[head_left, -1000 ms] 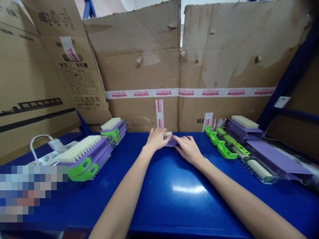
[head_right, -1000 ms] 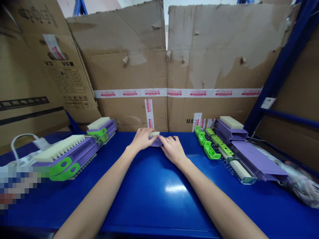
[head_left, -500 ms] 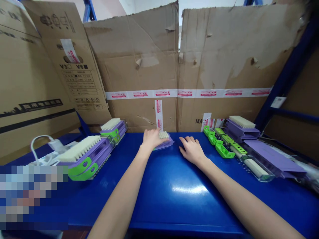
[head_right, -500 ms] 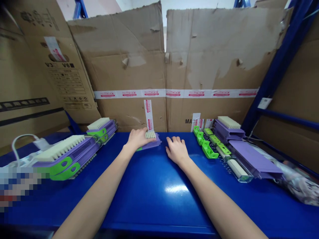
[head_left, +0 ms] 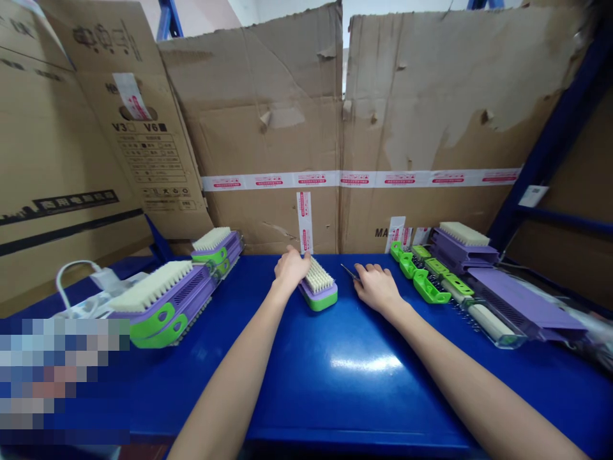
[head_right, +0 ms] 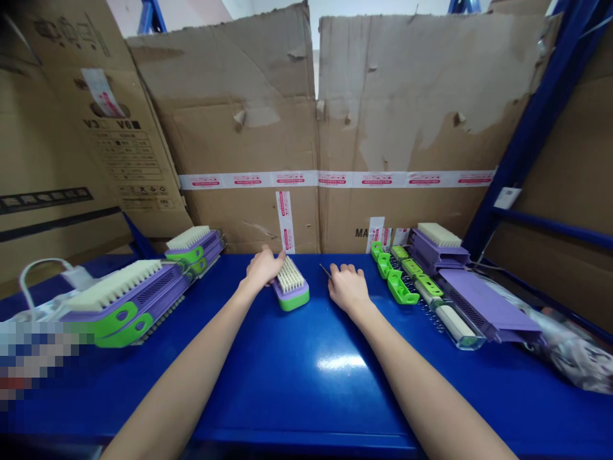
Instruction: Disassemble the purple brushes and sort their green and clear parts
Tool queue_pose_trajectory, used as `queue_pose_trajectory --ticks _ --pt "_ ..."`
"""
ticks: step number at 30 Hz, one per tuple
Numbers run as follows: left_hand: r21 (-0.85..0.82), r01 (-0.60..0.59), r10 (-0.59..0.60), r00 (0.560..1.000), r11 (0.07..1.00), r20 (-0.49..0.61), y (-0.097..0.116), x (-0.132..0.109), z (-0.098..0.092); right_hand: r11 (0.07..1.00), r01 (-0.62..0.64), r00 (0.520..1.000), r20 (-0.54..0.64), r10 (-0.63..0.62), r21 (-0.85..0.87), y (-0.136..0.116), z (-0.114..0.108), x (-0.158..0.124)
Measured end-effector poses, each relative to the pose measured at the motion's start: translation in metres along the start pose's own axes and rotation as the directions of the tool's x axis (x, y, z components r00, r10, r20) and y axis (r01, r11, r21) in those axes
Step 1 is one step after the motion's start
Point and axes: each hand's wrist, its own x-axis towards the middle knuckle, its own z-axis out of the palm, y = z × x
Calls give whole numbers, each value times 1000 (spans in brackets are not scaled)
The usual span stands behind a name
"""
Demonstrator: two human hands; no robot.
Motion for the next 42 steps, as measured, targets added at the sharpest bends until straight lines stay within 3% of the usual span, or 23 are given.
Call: queue_pose_trajectory --ticks 3,5,7,9,10,13,15,17,19,22,24,25,31,36,42 --pt "3 -82 82 992 997 -91 -1 1 3 1000 28 996 -79 -27 8 3 -3 2" --pt "27 -247 248 951 969 -184 -2 1 7 997 65 987 -151 -57 47 3 -8 2" --pt "29 -447 445 879 894 -171 -2 2 11 985 114 975 -204 -86 129 1 -14 -2" --pt "8 -549 548 832 836 -84 -1 2 15 953 182 967 -221 -128 242 -6 -19 -7" --pt "6 -543 542 839 840 -54 0 2 16 930 215 965 -214 -155 299 -10 -20 -10" --pt "57 -387 391 918 920 -69 5 -4 17 860 257 965 -158 -207 441 -26 -17 -16" --pt "112 -263 277 952 958 -132 9 -9 17 833 225 974 -114 -194 506 -35 -11 -16" --pt "139 -206 229 957 969 -177 12 -13 17 816 161 987 -70 -147 556 -40 -6 -13" --pt "123 -277 294 944 953 -152 14 -13 17 801 97 995 -34 -95 591 -42 -1 -8" --pt "71 -526 530 847 848 -52 10 -9 17 775 58 998 -19 -59 630 -40 2 -3" --pt "70 -610 613 789 789 -30 5 -6 16 764 51 998 -14 -55 643 -38 4 -1" --pt "80 -619 622 782 782 -30 3 -5 16 760 49 998 -10 -56 648 -38 5 -1" --pt "138 -594 604 796 793 -45 -1 -9 16 672 87 996 -58 -65 735 -35 7 0" --pt "151 -567 578 815 810 -38 1 -10 15 598 41 999 -12 -51 800 -30 1 -3" --pt "106 -581 587 809 807 -34 -6 -3 9 432 86 985 -12 -172 898 -18 -2 -2"
